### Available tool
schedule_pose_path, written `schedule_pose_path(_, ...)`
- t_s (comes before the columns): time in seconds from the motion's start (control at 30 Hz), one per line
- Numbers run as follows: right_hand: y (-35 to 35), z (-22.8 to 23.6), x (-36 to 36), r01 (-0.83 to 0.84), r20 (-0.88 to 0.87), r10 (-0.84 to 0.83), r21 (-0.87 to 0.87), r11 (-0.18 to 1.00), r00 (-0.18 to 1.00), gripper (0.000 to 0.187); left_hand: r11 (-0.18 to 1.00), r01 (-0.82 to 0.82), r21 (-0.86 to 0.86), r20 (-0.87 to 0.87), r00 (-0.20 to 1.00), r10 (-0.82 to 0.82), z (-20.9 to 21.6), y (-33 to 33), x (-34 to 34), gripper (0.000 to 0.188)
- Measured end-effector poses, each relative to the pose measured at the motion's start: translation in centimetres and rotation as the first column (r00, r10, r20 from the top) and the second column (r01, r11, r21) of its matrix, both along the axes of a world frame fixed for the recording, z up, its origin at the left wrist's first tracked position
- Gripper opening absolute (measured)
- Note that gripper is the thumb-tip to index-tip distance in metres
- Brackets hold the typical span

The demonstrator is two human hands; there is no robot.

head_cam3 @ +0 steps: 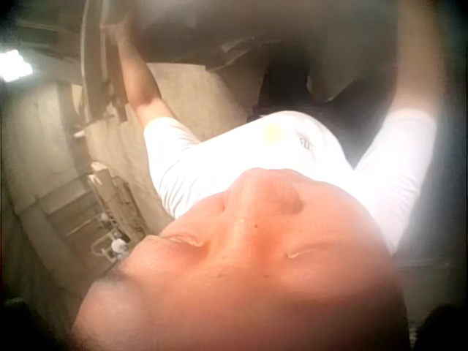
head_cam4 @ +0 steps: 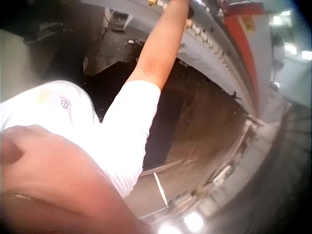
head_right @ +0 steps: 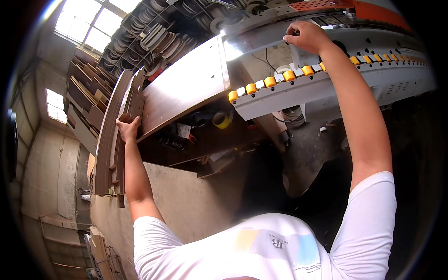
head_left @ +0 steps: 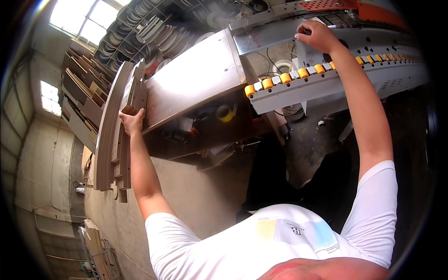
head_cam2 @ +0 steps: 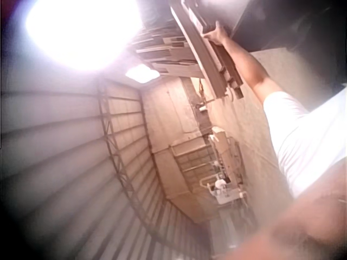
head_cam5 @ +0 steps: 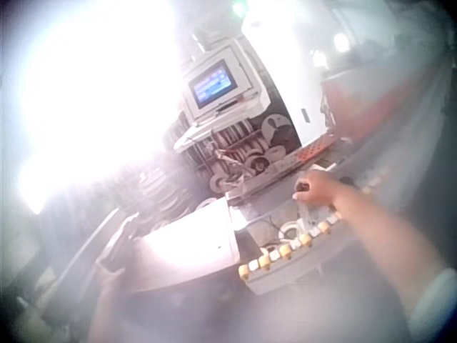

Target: The person repeatedly picks up flat wooden boards from a pile on the floor and feeds them one by one into a large industrial machine. The person handles the boards by hand, placing them onto the machine's roller conveyor for processing.

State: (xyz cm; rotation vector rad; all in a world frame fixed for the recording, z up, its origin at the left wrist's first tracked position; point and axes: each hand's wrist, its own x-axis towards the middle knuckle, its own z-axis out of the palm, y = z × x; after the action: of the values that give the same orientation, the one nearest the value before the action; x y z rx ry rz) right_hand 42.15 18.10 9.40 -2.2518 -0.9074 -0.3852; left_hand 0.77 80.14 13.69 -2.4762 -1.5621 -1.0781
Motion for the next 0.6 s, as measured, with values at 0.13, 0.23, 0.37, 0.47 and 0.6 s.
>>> schedule_pose_path(0.13, -0.3, -0.4, 0.6, 0.004, 0.043, -0.004, -0.003, 1.0, 0.999, 0.036, 0.999, 0.029, -0.033, 0.015, 0.999, -0.028, -0.4, -0.2, 0.8, 0.122)
schedule_pose_path(0.23, -0.4, -0.3, 0.3, 0.01, 0.048, -0.009, -0.002, 1.0, 0.999, 0.036, 0.996, 0.071, -0.059, 0.025, 0.997, -0.07, -0.5, 0.6, 0.5, 0.121)
schedule_pose_path(0.37, 0.2, -0.3, 0.2, 0.008, 0.042, -0.008, 0.013, 1.0, 0.999, 0.035, 0.988, 0.154, -0.026, 0.056, 0.987, -0.152, -0.9, 3.7, -1.2, 0.122)
schedule_pose_path(0.47, 0.0, 0.2, -0.1, 0.005, -0.017, -0.006, -0.03, 1.0, 1.0, 0.036, 0.99, 0.131, -0.045, 0.046, 0.991, -0.129, -1.2, 2.9, -0.5, 0.122)
schedule_pose_path(0.6, -0.5, -0.1, 0.5, 0.015, -0.007, -0.015, -0.029, 0.999, 1.0, 0.036, 0.996, 0.089, -0.012, 0.02, 0.996, -0.088, -1.2, 0.7, 0.9, 0.123)
